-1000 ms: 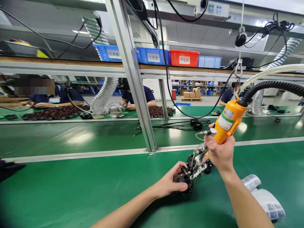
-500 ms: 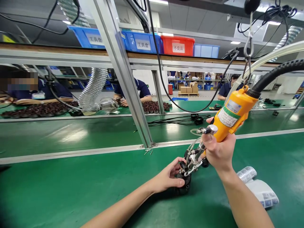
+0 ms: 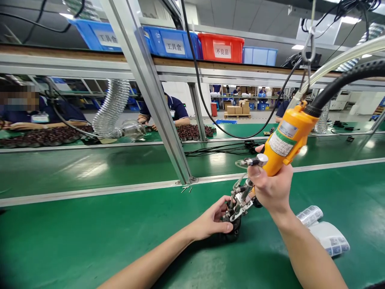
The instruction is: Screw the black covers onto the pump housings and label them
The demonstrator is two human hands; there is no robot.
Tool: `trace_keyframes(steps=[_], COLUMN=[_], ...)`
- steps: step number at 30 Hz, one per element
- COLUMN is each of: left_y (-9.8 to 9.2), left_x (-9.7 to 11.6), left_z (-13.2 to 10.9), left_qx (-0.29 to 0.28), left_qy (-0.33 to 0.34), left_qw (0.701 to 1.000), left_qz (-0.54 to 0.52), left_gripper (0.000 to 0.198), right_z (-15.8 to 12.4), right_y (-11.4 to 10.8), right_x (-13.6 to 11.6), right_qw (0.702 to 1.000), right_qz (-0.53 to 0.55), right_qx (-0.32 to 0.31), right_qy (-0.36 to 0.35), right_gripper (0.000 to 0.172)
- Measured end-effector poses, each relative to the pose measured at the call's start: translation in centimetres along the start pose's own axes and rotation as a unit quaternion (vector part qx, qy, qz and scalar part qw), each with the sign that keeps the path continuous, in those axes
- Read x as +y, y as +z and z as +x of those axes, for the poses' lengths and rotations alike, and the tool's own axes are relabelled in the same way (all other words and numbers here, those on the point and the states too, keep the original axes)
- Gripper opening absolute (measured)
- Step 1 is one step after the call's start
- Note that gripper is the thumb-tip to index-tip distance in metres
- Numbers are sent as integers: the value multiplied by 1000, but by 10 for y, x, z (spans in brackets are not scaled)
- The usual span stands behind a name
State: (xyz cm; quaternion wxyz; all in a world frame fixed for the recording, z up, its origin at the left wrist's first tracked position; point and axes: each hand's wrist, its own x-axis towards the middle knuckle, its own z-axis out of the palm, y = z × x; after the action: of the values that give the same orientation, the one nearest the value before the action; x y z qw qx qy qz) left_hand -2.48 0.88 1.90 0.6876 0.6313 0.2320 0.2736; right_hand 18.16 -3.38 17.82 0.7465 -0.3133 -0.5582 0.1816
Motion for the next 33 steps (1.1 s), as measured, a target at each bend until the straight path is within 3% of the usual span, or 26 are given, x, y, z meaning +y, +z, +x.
trace_keyframes(steps=[7, 19, 22, 26, 30, 33], left_y=[4, 9, 11, 11, 11, 13], left_x=[4, 7, 0, -12, -13, -8], left_z=[-1, -4, -3, 0, -1, -3], left_qx=[16, 37, 75, 167, 126, 114], left_qy=[-9, -4, 7, 74, 89, 78], left_qw=[1000, 999, 997, 983, 988, 989], left_qz=[0, -4, 17, 31, 19, 58], left_gripper=[78, 67, 67, 66, 64, 62], right_z=[-1, -10, -9, 1, 10, 12], right_y=[34, 36, 29, 1, -23, -24], right_x=[-5, 5, 4, -4, -5, 0], right_qw=[997, 995, 996, 998, 995, 995], right_qz=[-35, -21, -13, -10, -49, -40], right_qx=[-13, -19, 6, 56, 92, 88], right_qy=[62, 94, 86, 28, -2, -15], right_gripper=[47, 46, 46, 44, 39, 39])
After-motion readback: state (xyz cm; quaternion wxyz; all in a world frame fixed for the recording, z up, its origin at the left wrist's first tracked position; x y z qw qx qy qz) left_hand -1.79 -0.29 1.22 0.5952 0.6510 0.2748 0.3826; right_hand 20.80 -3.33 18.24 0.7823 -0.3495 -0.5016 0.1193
